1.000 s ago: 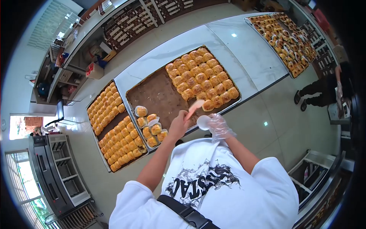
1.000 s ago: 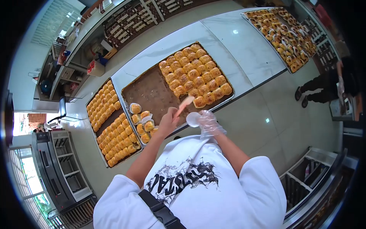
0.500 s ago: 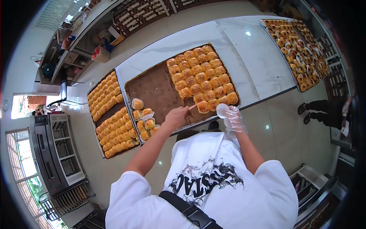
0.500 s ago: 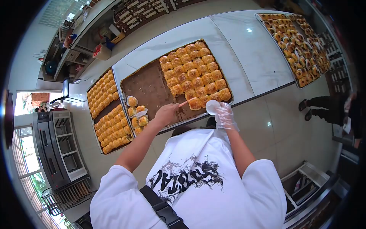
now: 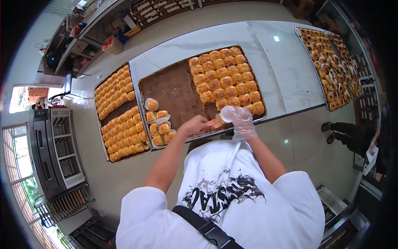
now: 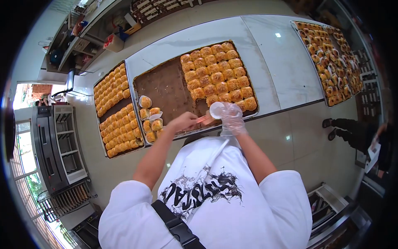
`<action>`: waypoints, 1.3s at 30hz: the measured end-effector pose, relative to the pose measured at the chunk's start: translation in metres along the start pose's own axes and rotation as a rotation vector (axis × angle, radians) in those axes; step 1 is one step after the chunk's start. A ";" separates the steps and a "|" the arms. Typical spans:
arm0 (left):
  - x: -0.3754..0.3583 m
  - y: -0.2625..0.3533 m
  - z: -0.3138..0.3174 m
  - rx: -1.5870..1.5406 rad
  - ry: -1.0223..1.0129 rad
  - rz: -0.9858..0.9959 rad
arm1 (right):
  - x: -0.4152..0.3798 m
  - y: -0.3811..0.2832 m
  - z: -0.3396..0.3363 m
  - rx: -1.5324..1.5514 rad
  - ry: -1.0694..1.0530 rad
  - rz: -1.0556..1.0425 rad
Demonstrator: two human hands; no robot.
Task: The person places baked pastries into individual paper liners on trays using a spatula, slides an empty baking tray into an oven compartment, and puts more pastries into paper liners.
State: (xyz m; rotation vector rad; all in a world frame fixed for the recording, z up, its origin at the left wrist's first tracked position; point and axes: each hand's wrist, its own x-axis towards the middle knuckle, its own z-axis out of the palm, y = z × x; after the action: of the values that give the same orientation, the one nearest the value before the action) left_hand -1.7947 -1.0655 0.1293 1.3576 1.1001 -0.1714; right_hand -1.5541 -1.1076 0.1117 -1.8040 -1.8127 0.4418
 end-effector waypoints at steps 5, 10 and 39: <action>0.001 -0.005 0.037 -0.114 0.146 0.127 | 0.002 0.011 0.023 0.114 -0.171 -0.016; -0.073 -0.023 0.034 -0.590 0.144 0.082 | 0.011 0.002 0.017 -0.374 -0.024 -0.404; -0.081 -0.013 0.041 -0.515 0.860 0.175 | 0.025 -0.141 0.041 1.259 -0.642 0.789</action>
State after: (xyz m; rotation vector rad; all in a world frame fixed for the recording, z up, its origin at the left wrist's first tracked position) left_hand -1.8241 -1.1419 0.1708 1.0425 1.5698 0.8464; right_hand -1.6916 -1.0843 0.1650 -1.3198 -0.5618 2.0555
